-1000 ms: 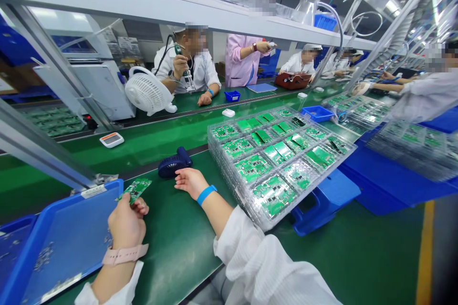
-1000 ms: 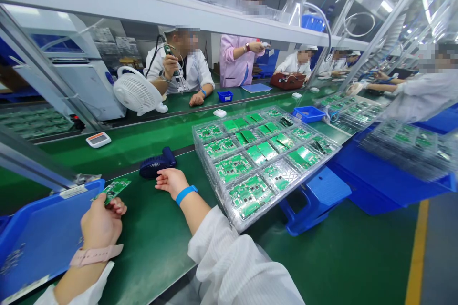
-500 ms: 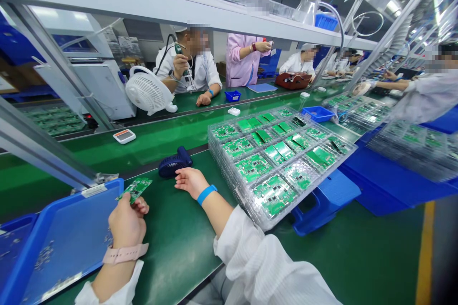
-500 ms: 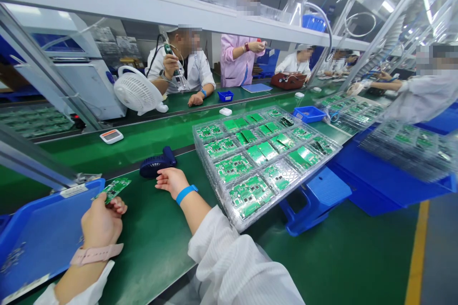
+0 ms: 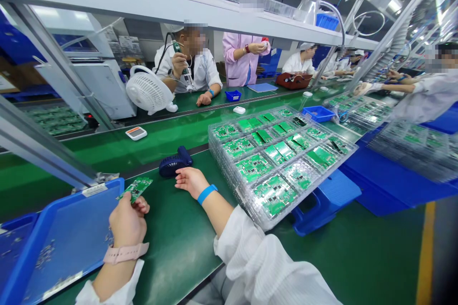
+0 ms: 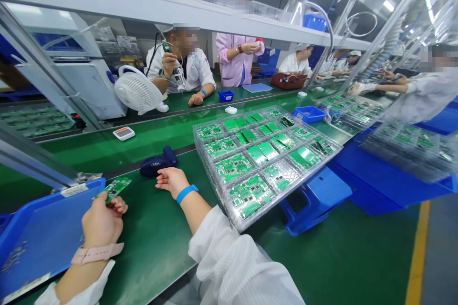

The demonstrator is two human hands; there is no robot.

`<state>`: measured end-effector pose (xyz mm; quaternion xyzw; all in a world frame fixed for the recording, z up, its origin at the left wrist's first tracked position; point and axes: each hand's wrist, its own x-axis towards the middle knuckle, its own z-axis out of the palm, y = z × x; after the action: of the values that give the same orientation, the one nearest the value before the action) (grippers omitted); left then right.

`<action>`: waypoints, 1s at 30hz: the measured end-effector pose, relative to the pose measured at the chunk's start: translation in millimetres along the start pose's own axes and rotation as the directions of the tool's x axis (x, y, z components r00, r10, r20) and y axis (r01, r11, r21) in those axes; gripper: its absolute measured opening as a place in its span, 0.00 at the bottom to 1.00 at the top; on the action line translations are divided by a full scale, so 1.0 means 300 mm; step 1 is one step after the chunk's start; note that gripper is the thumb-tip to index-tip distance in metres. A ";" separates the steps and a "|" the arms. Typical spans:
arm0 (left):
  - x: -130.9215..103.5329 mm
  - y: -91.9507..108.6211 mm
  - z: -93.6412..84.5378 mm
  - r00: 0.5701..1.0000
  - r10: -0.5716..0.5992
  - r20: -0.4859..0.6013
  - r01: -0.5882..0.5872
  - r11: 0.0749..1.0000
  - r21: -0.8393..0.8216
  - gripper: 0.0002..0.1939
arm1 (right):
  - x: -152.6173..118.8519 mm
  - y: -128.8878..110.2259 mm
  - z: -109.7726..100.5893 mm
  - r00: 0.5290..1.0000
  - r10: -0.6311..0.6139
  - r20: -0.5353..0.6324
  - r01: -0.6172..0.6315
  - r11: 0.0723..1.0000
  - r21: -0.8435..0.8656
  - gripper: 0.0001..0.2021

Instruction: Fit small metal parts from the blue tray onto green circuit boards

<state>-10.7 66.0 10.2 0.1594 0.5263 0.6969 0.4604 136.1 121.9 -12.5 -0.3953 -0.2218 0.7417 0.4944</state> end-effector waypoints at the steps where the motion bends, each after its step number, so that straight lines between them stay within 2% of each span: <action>1: 0.000 0.000 -0.001 1.000 0.001 -0.001 -0.001 1.000 0.002 0.11 | 0.000 0.000 0.000 1.000 0.000 0.000 0.000 1.000 0.000 0.05; 30: 0.009 -0.007 -0.014 1.000 0.010 0.019 -0.010 1.000 0.013 0.12 | 0.002 0.000 0.000 1.000 0.003 0.001 -0.003 1.000 0.001 0.05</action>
<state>-14.0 65.8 6.2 0.1718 0.5255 0.6941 0.4610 135.8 122.5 -12.8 -0.3952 -0.2212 0.7426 0.4934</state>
